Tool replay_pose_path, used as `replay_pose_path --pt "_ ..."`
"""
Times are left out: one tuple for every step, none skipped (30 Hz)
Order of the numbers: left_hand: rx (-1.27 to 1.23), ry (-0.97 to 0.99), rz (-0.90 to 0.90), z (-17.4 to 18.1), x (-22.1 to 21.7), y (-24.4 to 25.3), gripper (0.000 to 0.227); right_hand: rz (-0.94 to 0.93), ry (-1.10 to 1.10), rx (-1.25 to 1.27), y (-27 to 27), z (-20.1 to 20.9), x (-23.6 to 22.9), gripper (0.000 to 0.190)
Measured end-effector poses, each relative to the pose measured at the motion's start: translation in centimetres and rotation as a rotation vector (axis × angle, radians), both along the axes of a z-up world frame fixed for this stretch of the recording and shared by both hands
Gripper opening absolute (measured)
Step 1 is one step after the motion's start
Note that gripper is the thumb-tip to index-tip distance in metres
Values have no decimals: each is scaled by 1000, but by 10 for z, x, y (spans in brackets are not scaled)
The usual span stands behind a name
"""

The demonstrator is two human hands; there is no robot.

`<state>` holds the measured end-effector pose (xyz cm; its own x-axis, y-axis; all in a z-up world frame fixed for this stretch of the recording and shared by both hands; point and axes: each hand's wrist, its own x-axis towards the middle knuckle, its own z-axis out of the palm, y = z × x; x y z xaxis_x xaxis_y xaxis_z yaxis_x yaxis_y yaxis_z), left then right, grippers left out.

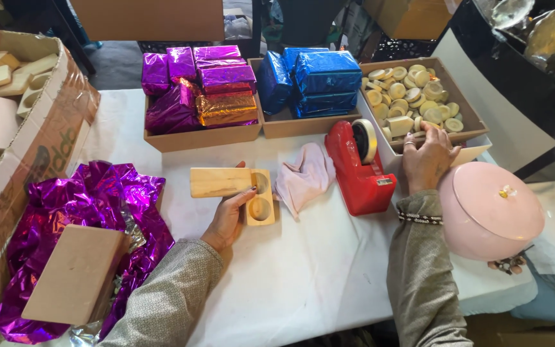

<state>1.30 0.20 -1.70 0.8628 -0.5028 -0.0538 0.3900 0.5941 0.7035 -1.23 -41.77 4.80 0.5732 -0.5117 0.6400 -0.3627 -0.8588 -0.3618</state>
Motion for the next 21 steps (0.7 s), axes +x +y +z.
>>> replay_pose_path --pt "-2 -1 -6 -1 0 1 74 -6 -1 -2 -3 -3 2 40" --pt "12 -15 -1 -2 0 2 73 2 -9 -19 -6 -7 3 46" --pt "25 -29 3 -2 -1 3 73 9 -17 -36 -9 -10 4 51" --pt "24 -33 -1 1 -1 4 73 5 -21 -38 -9 -7 5 51" --pt "60 -33 -1 3 -2 4 73 -1 -13 -39 -8 -5 6 55" --pt "96 -32 0 6 -3 5 73 -6 -3 -41 -8 -3 7 59" --pt "95 -33 -4 3 -2 4 73 -10 -5 -42 -10 0 10 59" --pt "82 -36 -11 0 -1 4 72 -21 29 -17 -12 2 13 60" --pt "69 -38 -19 -3 0 4 72 -32 63 7 -15 4 16 60" --pt "69 -37 -21 -2 0 4 72 -34 64 7 -21 2 20 60" --pt "76 -36 -21 -1 0 4 72 -40 105 29 -28 1 25 56" --pt "82 -34 -20 0 0 4 72 -45 146 51 -34 0 30 53" --pt "81 -34 -21 0 -1 4 72 -45 147 50 -39 -2 32 53" --pt "58 -37 -25 -1 -1 4 73 -50 178 47 -44 -3 36 50" --pt "36 -40 -29 -1 -1 4 74 -55 209 44 -49 -3 40 48" --pt "34 -41 -27 -1 -1 4 74 -53 208 43 -49 1 42 48" --pt "37 -46 -21 -1 -1 3 73 -62 239 15 -48 6 44 49" --pt "39 -51 -16 -1 -1 3 72 -72 270 -13 -48 10 45 51" --pt "37 -53 -15 -4 1 2 72 -71 268 -15 -46 13 45 51" --pt "40 -56 -12 -8 2 2 72 -79 295 -30 -45 15 44 49" --pt "42 -60 -8 -11 3 2 72 -88 322 -45 -44 18 43 47"
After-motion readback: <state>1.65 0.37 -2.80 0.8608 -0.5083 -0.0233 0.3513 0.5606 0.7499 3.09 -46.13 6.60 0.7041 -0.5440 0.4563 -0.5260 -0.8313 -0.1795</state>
